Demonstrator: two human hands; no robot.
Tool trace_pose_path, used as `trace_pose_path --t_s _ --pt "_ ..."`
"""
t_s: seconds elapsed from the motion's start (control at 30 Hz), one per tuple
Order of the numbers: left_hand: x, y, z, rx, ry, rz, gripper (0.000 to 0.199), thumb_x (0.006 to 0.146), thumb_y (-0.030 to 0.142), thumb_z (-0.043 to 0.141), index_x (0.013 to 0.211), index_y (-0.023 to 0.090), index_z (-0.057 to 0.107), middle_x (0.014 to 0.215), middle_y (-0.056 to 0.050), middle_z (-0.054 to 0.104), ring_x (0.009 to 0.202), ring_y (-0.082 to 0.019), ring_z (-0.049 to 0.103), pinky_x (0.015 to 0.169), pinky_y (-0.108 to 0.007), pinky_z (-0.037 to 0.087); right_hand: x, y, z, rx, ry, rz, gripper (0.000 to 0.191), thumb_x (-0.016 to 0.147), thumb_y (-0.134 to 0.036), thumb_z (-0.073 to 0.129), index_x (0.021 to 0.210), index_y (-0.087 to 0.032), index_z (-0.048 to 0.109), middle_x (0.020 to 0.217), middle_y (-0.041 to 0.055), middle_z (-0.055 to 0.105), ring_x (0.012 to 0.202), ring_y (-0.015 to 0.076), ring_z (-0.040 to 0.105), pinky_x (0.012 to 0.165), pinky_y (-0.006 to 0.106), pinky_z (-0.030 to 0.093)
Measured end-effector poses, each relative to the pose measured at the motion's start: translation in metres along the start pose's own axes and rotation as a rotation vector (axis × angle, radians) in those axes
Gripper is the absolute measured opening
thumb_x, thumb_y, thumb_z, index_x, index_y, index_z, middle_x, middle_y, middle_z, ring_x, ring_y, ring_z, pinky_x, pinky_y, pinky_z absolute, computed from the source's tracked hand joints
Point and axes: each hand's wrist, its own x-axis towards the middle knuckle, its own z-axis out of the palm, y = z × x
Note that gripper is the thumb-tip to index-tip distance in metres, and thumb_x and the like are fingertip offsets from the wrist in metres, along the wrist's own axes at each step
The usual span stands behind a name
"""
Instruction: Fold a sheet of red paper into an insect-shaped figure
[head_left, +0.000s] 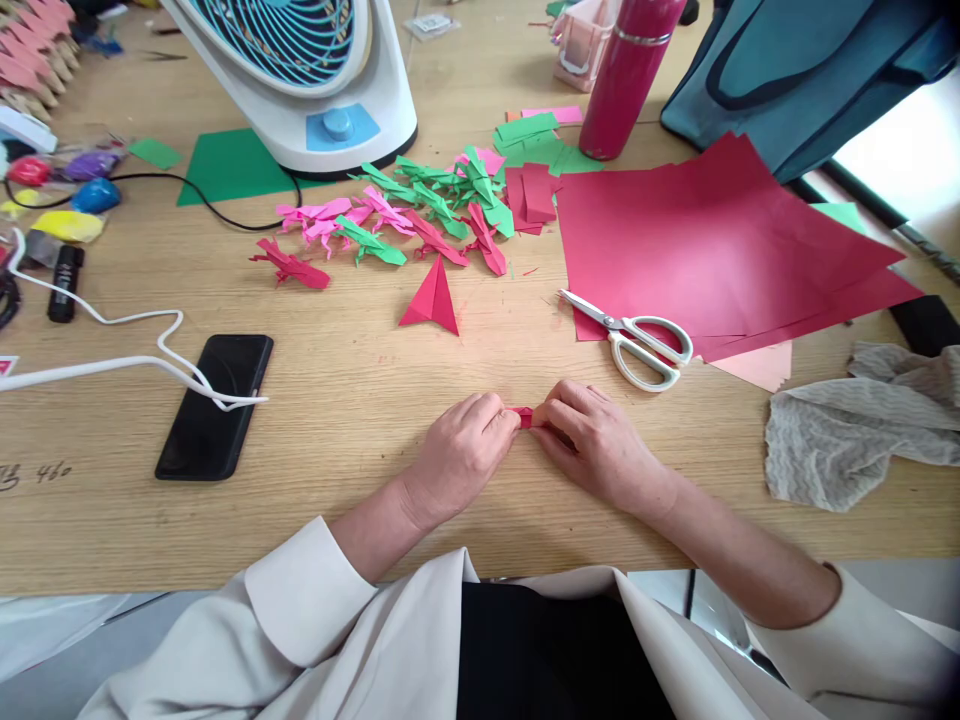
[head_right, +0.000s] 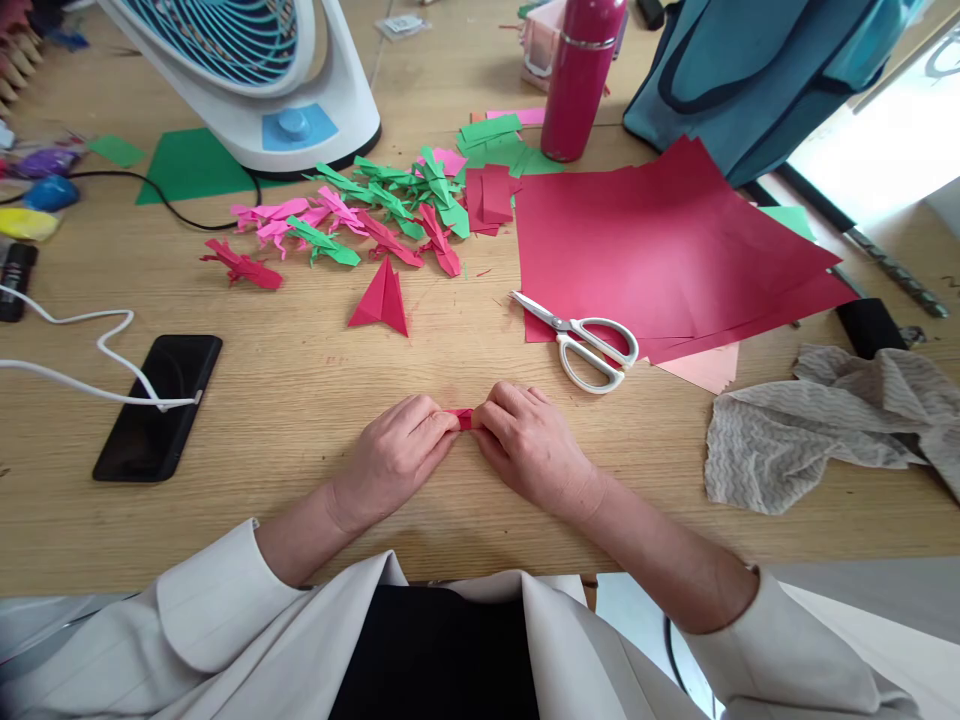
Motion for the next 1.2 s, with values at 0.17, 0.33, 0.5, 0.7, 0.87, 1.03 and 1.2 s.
trace_pose_path --t_s 0.17,0.33,0.5,0.7,0.87,1.03,1.2 --pt "0.001 0.001 -0.003 -0.057 -0.012 -0.035 0.022 0.100 0.018 0.041 0.088 0.016 0.059 0.080 -0.004 0.055 0.077 -0.016 0.053 0.074 -0.030 0.049 -0.002 -0.001 0.000 -0.040 -0.015 0.039 0.016 0.096 -0.020 0.051 0.082 -0.017 0.058 0.083 0.0055 0.057 0.077 0.0184 0.052 0.072 0.032 0.038" --pt "0.001 0.002 -0.003 -0.077 -0.008 -0.050 0.018 0.098 0.017 0.044 0.090 0.016 0.060 0.083 -0.005 0.057 0.079 -0.016 0.055 0.077 -0.031 0.050 -0.002 -0.001 0.001 -0.083 -0.027 0.048 0.018 0.097 -0.020 0.050 0.082 -0.017 0.058 0.081 0.0058 0.057 0.076 0.0188 0.053 0.071 0.033 0.037" --pt "0.004 0.003 -0.002 -0.143 0.006 -0.091 0.016 0.098 0.018 0.047 0.090 0.016 0.060 0.086 -0.005 0.058 0.081 -0.016 0.056 0.078 -0.030 0.049 -0.001 -0.001 -0.001 -0.109 -0.030 0.055 0.019 0.097 -0.020 0.050 0.080 -0.017 0.058 0.080 0.0057 0.056 0.074 0.0191 0.052 0.069 0.033 0.037" --pt "0.007 0.005 0.001 -0.251 0.046 -0.195 0.016 0.096 0.018 0.049 0.084 0.017 0.059 0.086 -0.004 0.056 0.079 -0.015 0.054 0.074 -0.029 0.048 -0.005 0.006 -0.007 -0.031 -0.026 0.121 0.014 0.094 -0.018 0.053 0.081 -0.017 0.057 0.081 0.0058 0.057 0.075 0.0194 0.054 0.070 0.033 0.040" --pt "0.007 0.006 0.003 -0.291 0.067 -0.211 0.015 0.094 0.016 0.050 0.081 0.017 0.058 0.086 -0.004 0.055 0.079 -0.014 0.054 0.075 -0.028 0.048 -0.008 0.009 -0.013 0.103 -0.033 0.156 0.011 0.093 -0.016 0.054 0.082 -0.018 0.057 0.082 0.0050 0.056 0.076 0.0184 0.054 0.068 0.032 0.042" --pt "0.007 0.006 0.004 -0.306 0.082 -0.225 0.016 0.093 0.015 0.050 0.079 0.018 0.056 0.084 -0.003 0.055 0.079 -0.014 0.054 0.074 -0.028 0.048 -0.011 0.009 -0.016 0.179 -0.005 0.127 0.011 0.094 -0.015 0.052 0.088 -0.018 0.060 0.084 0.0055 0.058 0.077 0.0181 0.055 0.067 0.032 0.043" --pt "0.010 0.007 0.005 -0.343 0.092 -0.238 0.016 0.091 0.013 0.051 0.076 0.018 0.054 0.082 -0.002 0.054 0.077 -0.014 0.053 0.072 -0.028 0.047 -0.018 0.011 -0.016 0.088 -0.016 -0.033 0.017 0.097 -0.015 0.048 0.099 -0.018 0.064 0.090 0.0075 0.061 0.079 0.0185 0.055 0.073 0.035 0.044"
